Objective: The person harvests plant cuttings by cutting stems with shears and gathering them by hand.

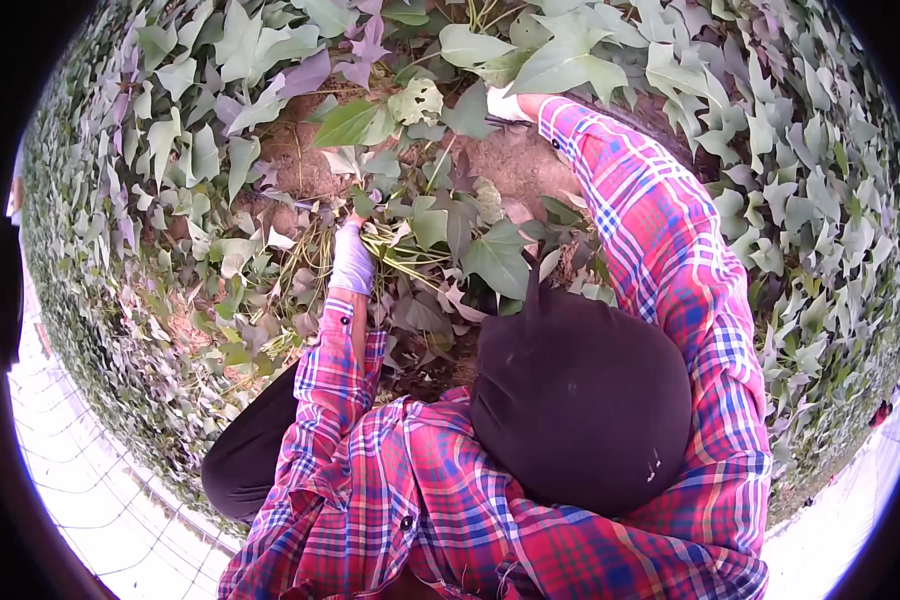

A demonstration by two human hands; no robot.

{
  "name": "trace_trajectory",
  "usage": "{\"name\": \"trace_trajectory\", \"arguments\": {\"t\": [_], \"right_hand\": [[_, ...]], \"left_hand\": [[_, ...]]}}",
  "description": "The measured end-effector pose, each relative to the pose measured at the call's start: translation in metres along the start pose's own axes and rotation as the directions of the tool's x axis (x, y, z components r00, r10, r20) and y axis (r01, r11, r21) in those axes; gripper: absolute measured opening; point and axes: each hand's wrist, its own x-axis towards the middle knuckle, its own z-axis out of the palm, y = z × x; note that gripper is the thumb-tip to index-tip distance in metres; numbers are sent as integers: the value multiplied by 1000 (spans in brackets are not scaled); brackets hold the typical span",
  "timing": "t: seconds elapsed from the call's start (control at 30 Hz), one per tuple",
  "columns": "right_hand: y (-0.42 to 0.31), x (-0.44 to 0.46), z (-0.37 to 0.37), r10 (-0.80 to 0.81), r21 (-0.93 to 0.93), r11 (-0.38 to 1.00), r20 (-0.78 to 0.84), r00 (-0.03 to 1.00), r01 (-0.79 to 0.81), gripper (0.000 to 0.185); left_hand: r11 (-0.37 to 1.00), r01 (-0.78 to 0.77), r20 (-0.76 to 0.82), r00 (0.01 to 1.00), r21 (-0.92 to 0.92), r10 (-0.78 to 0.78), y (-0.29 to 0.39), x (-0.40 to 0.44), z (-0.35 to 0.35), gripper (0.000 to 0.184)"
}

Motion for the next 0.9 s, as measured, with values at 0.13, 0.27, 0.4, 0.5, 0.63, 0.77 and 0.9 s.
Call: {"name": "trace_trajectory", "arguments": {"t": [0.13, 0.27, 0.4, 0.5, 0.63, 0.77, 0.9], "right_hand": [[3, -9, 5, -73, -47, 997, -125, 990, 67, 25], [10, -20, 13, -163, -105, 984, -244, 956, 141, 26], [59, -6, 33, -266, -379, 900, -80, 961, 217, 30], [28, -26, 87, -329, -612, 746, 2, 944, 262, 39], [16, -58, 123, -352, 31, 932, -167, 921, 361, 34], [159, 30, 207, -547, 576, 604, -203, 812, 551, 43], [12, -113, 110, -280, -244, 918, 158, 947, 312, 52]], "left_hand": [[1000, 18, -25, 1000, 19, -18, -1, -9, 7, 25], [1000, -12, -62, 998, -3, 12, -12, -14, 0, 20], [979, 63, 185, 978, 192, -99, -9, -55, 10, 19], [964, -18, 281, 958, 264, -59, -33, -65, 22, 20], [948, -85, 172, 985, 308, 33, -11, -82, 27, 22], [997, -74, -178, 981, -3, 73, 45, -83, 9, 17], [969, -75, -89, 991, 235, 98, 48, -41, -13, 17]]}}
